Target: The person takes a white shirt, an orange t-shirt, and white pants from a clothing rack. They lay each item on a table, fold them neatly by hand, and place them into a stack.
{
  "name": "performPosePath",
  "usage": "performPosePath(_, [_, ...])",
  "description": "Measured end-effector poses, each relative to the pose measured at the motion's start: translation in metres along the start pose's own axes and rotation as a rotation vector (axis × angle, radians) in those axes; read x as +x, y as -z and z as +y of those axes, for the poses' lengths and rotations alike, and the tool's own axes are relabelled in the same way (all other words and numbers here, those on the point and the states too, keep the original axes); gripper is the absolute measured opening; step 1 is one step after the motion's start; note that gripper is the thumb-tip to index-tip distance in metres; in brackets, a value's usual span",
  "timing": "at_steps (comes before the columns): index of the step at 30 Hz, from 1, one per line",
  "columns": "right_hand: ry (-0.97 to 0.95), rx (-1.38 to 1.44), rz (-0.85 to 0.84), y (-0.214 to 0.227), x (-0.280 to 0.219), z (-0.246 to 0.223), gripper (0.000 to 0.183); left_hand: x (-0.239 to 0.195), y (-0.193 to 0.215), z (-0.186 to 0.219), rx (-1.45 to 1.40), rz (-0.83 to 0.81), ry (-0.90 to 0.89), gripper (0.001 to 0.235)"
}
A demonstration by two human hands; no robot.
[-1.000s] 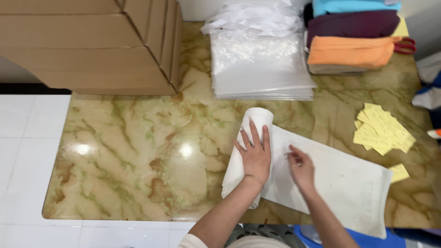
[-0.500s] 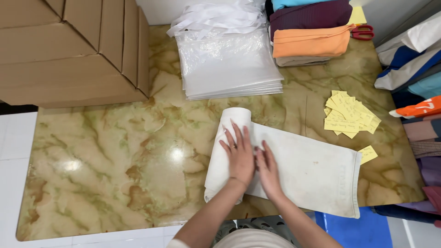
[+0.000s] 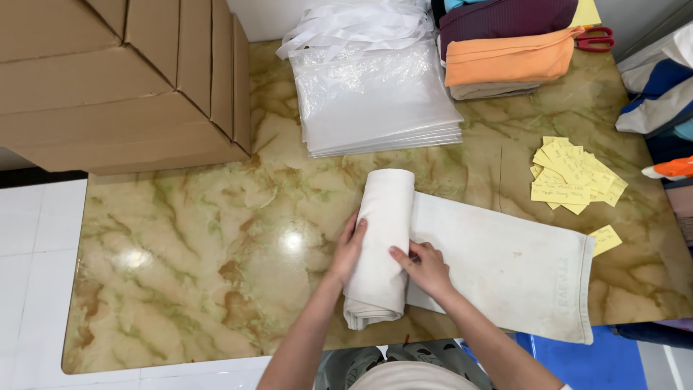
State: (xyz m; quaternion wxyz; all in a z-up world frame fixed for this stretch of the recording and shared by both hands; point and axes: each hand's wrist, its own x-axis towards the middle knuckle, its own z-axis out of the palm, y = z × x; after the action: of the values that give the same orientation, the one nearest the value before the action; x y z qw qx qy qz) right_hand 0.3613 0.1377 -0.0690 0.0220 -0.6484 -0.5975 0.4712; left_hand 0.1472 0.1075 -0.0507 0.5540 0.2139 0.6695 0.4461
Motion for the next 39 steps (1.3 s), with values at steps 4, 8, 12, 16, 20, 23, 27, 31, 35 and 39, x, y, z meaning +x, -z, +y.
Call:
performPosePath(4, [0.134, 0.218, -0.059, -0.018, 0.017, 0.001, 0.049, -0.030, -0.003, 0.034, 0.159, -0.021, 0.006, 0.087])
performPosePath(8, [0.263, 0.319, -0.278, -0.023, 0.001, -0.061, 0.048, -0.068, 0.016, 0.053, 0.560, 0.098, -0.056, 0.092])
performPosePath(12, [0.235, 0.024, -0.074, 0.006, 0.002, -0.068, 0.088, -0.062, -0.007, 0.027, 0.892, 0.262, -0.213, 0.095])
performPosePath(16, [0.270, -0.353, 0.227, 0.024, 0.025, -0.015, 0.089, -0.040, -0.075, -0.014, 1.421, 0.554, -0.620, 0.100])
performPosePath(20, [0.511, 0.031, 0.105, 0.039, 0.076, 0.054, 0.054, -0.060, -0.125, -0.028, 1.452, 0.544, -0.735, 0.081])
performPosePath(23, [0.251, 0.470, -0.020, 0.072, 0.047, 0.010, 0.060, -0.075, -0.135, -0.024, 1.478, 0.352, -0.752, 0.077])
performPosePath(27, [0.091, 0.596, 0.043, 0.083, 0.012, -0.036, 0.068, -0.098, -0.141, -0.011, 1.343, 0.103, -0.800, 0.096])
performPosePath(31, [-0.056, 0.558, 0.000, 0.094, -0.033, -0.099, 0.106, -0.107, -0.159, 0.000, 1.348, -0.143, -0.633, 0.085])
performPosePath(35, [-0.102, 0.479, -0.028, 0.102, -0.023, -0.094, 0.108, -0.099, -0.122, 0.008, 0.924, 0.029, -0.905, 0.037])
performPosePath(39, [-0.118, 0.502, 0.015, 0.106, -0.018, -0.083, 0.071, -0.088, -0.053, 0.020, 0.439, 0.088, -0.746, 0.032])
